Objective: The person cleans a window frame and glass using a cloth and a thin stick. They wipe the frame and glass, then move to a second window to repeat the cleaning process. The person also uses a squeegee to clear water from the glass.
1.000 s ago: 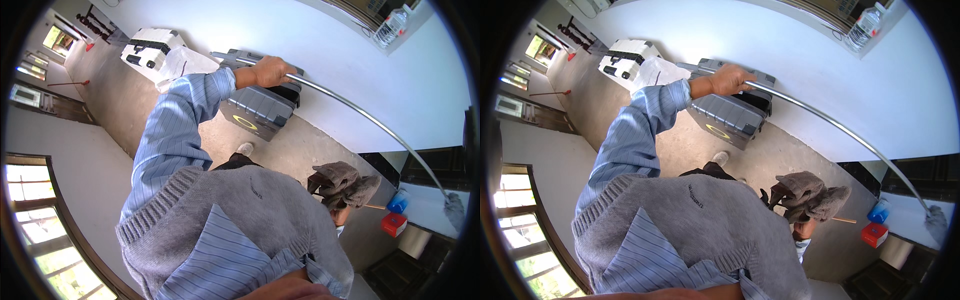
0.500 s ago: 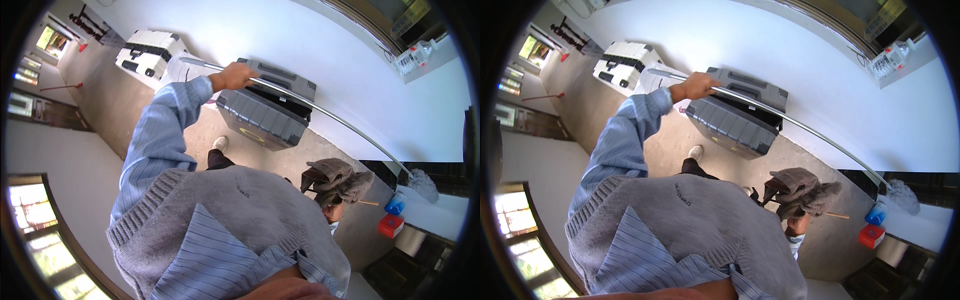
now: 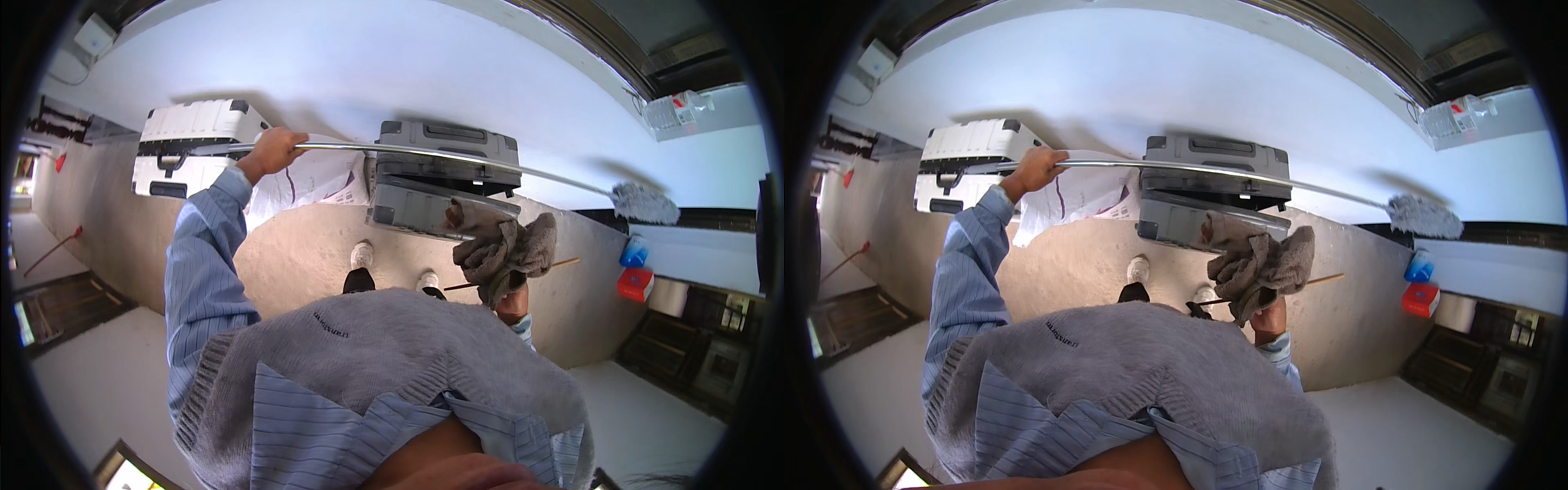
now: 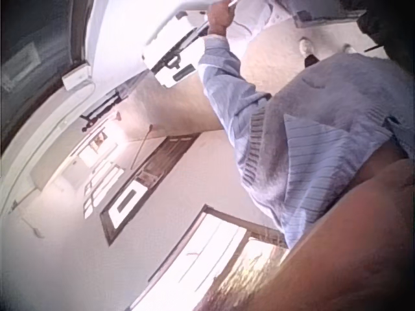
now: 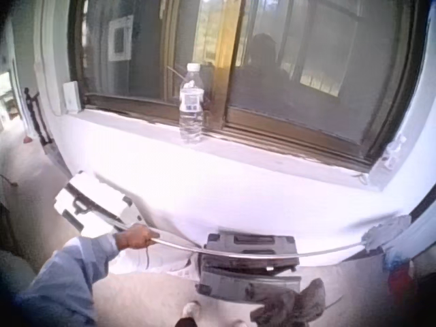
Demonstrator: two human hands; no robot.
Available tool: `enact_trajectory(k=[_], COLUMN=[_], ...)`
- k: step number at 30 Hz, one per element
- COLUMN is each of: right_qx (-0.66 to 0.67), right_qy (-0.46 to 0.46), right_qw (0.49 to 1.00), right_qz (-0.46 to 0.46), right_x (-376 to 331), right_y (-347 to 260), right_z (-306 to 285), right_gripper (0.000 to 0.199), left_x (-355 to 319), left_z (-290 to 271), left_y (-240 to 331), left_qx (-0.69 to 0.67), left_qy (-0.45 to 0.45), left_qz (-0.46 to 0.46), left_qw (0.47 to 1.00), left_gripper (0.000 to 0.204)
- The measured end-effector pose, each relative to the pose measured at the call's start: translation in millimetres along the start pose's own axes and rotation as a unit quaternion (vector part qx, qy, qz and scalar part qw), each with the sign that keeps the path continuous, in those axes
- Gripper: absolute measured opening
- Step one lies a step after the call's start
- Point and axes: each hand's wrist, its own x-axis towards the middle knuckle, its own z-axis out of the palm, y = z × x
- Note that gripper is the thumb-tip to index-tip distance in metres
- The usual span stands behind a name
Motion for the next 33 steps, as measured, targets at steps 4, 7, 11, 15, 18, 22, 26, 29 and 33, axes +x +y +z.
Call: enact_trajectory(k=[4,7,11,15,18,22,26,29,33], right_qx=[0.042,-0.005,0.083,0.042,0.048,0.062,0.067,0.054,-0.155], right_qy=[-0.011,0.016,-0.102,-0.027,-0.049,-0.108,-0.156,-0.174,-0.137], right_qw=[0.999,0.999,0.991,0.998,0.992,0.971,0.951,0.942,0.9], right_qz=[0.024,-0.03,-0.015,-0.042,-0.105,-0.203,-0.257,-0.282,-0.384], right_x=[4,3,19,14,16,20,16,16,22], right_y=[7,12,22,-5,-23,-50,-71,-79,-75], right_z=[19,34,10,59,70,84,98,105,106], right_gripper=[0.02,0.022,0.026,0.04,0.043,0.047,0.051,0.054,0.062], left_x=[-12,-20,-31,-47,-51,-45,-57,-60,-54], left_z=[-9,-12,-10,1,3,9,18,18,13], left_y=[-43,-65,-90,-127,-142,-147,-153,-149,-136], left_qx=[-0.002,0.009,0.029,0.066,0.114,0.197,0.217,0.221,0.227], left_qy=[-0.022,-0.02,-0.025,-0.044,-0.007,-0.053,-0.055,-0.065,-0.015], left_qz=[-0.028,-0.026,-0.032,-0.082,-0.11,-0.193,-0.239,-0.258,-0.272], left_qw=[0.999,0.999,0.999,0.994,0.987,0.96,0.945,0.938,0.935], left_gripper=[0.013,0.013,0.012,0.009,0.008,0.007,0.029,0.055,0.06])
